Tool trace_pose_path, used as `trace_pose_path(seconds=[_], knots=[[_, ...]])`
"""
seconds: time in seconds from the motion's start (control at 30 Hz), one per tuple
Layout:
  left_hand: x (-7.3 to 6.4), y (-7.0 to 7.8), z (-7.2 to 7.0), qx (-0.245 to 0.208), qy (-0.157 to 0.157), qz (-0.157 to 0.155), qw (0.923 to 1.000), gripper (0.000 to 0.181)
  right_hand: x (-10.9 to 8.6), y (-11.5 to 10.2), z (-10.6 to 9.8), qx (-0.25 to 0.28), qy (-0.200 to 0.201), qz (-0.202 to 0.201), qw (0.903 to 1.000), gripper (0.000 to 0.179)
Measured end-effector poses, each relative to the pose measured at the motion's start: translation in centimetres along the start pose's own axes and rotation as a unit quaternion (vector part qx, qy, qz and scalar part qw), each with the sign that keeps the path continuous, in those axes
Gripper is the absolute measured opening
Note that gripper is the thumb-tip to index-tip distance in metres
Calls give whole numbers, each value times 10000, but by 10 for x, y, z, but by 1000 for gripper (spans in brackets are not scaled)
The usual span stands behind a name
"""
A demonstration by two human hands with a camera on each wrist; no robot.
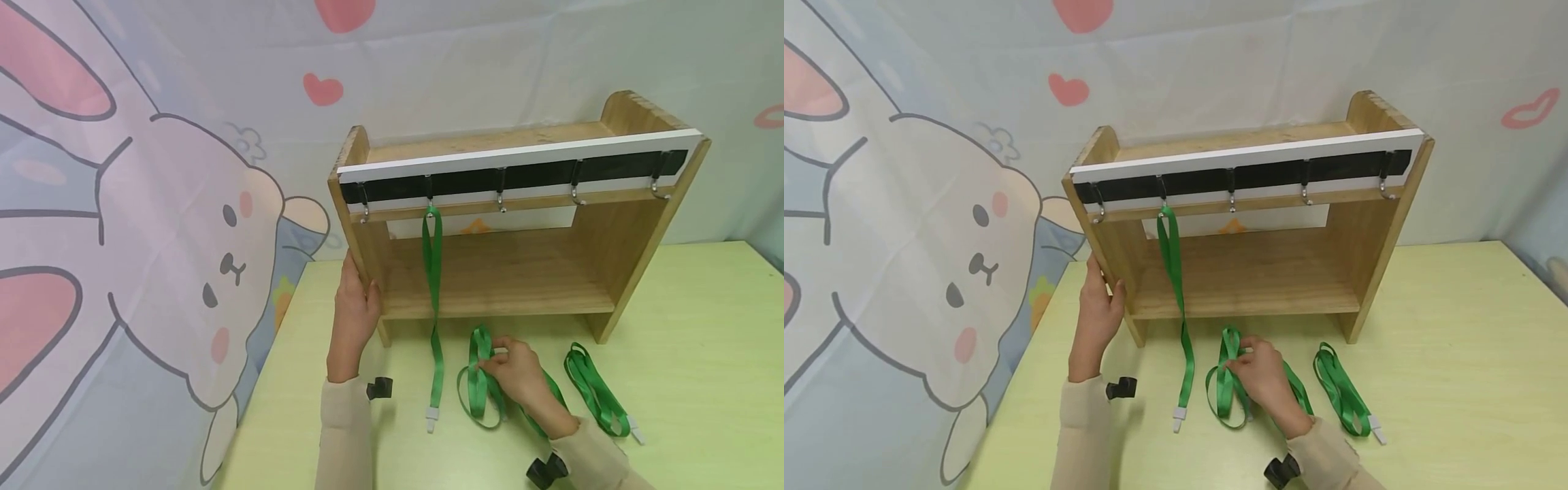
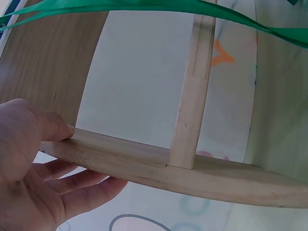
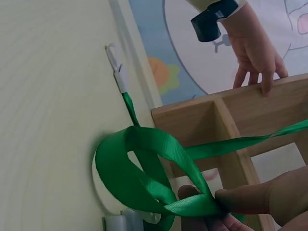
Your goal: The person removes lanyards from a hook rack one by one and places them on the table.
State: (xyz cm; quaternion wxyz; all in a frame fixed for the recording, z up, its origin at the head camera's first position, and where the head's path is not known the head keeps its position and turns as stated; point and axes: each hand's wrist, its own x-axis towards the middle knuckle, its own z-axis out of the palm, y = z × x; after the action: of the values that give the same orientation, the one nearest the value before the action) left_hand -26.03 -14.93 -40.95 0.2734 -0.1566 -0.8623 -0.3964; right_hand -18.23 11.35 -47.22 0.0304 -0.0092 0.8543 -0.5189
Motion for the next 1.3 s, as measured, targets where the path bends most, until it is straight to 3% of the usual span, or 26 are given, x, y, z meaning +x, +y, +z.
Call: trace_pose_path(seconds=[0.27,0.57,0.7,0.83,1.3], knots=[[-1,0,0,2,18,41,10000,68,2,4,5,-548,119,-176,9983,45],[0,0,2,-61,1,-3,10000,68,0,1,-2,-804,-25,-250,9964,34],[-1,0,1,-47,38,39,10000,68,-1,-4,-11,-1243,-63,-530,9908,21],[0,-1,1,-49,12,24,10000,68,-1,-4,-19,-1601,-33,-903,9830,19],[0,-1,1,-65,-2,19,10000,68,6,3,-31,-1572,-299,-864,9833,28]])
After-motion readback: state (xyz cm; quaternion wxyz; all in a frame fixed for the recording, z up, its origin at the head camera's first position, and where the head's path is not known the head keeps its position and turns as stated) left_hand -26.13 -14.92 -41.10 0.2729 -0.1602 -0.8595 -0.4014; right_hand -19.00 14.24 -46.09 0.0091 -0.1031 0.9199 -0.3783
